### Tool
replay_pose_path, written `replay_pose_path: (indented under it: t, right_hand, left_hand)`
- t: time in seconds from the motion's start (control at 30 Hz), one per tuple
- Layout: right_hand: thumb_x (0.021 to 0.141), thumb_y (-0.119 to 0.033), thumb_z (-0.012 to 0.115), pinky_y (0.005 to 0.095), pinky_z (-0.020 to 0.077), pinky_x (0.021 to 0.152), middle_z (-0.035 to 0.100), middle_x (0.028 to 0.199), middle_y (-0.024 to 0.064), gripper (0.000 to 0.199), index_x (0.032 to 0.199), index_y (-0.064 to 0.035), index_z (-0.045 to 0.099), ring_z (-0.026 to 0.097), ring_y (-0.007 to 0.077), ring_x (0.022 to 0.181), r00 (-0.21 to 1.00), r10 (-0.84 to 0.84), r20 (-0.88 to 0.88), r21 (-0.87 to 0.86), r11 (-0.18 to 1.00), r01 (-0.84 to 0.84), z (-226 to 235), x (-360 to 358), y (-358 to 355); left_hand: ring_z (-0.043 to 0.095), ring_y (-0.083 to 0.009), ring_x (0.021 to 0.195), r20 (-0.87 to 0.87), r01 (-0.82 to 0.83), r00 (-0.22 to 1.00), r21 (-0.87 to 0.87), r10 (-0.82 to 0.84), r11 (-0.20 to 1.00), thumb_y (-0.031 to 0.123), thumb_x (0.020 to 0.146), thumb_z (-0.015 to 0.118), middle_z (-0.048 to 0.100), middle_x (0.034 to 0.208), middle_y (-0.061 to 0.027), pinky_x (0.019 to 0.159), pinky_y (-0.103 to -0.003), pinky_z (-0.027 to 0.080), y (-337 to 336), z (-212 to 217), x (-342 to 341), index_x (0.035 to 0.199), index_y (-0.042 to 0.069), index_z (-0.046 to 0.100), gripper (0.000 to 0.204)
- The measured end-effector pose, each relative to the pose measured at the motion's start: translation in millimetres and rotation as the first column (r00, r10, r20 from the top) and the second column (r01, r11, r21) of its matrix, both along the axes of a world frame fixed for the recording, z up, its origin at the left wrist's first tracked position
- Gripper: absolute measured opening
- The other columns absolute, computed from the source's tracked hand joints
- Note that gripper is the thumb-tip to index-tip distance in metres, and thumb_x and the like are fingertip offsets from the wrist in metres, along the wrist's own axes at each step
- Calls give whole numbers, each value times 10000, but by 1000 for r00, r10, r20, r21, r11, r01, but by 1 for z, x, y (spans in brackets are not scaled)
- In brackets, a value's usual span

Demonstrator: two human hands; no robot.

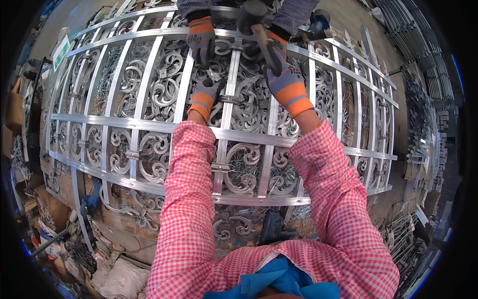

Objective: The person assembles a decorative metal gate by positioning ornamental metal pieces onto a frame and securing them with a hammer and a power tool. The person works alongside another worker in a workshop setting.

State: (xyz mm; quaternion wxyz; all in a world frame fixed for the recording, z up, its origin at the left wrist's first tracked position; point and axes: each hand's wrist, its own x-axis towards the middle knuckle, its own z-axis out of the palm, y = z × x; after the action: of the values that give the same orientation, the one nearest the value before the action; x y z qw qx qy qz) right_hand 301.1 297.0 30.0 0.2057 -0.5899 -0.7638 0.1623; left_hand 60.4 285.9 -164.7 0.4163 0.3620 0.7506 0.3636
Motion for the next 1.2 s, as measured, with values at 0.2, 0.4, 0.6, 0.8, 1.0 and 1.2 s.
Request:
replay_pose_path:
  t: [0.2, 0.4, 0.6, 0.8, 1.0, 1.2]
  right_hand:
    - [877, -349, 587, 461, 505, 867, 654, 1090, 228, 593, 1431, -233, 407, 636, 408, 973, 976, -48, 213, -208, 974, 94, -25, 4, -9]
    - [881, -341, 572, 462, 501, 887, 658, 1087, 226, 604, 1444, -222, 386, 634, 408, 983, 989, -13, 151, -182, 982, 40, -7, -4, -2]
    - [869, -300, 599, 441, 514, 833, 667, 1033, 224, 503, 1343, -156, 511, 646, 390, 933, 994, -7, -110, 193, 981, 28, 7, 5, -11]
    - [869, -360, 589, 470, 509, 854, 663, 1048, 227, 601, 1426, -222, 414, 639, 406, 946, 971, -58, 232, -255, 960, 119, -21, -3, -21]
    - [891, -399, 540, 453, 507, 877, 668, 1072, 207, 567, 1422, -249, 415, 646, 382, 968, 971, 4, 240, -130, 991, 28, -11, 14, -2]
    - [914, -344, 531, 452, 533, 741, 696, 891, 174, 541, 1418, -183, 417, 671, 361, 802, 660, 275, 699, -129, 956, -262, 85, -16, 29]
  left_hand:
    - [643, -227, 945, -55, 5, 998, 35, -3, 999, 344, 721, 814, 695, 1074, -157, 824, -329, 497, -1, 26, 17, 1111, -79, 648, 600]
    - [648, -237, 938, -103, -71, 992, 21, 73, 997, 364, 724, 810, 695, 1074, -162, 819, -339, 500, 0, -4, -2, 1117, -76, 647, 612]
    - [653, -238, 882, 11, -21, 1000, 103, 20, 995, 376, 720, 813, 706, 1025, -150, 792, -342, 502, -4, 14, 10, 1081, -69, 662, 593]
    - [642, -195, 849, 0, -40, 999, 109, 40, 993, 305, 726, 820, 710, 984, -122, 767, -324, 498, 4, 15, 14, 1056, -66, 672, 518]
    - [625, -300, 1109, 10, 61, 998, -34, -61, 998, 480, 709, 777, 656, 1192, -168, 948, -360, 469, -5, 49, 18, 1209, -17, 619, 723]
    - [615, -317, 1118, -84, -14, 996, -33, 12, 999, 453, 741, 758, 659, 1183, -167, 968, -371, 462, -18, 63, 20, 1152, -12, 637, 633]
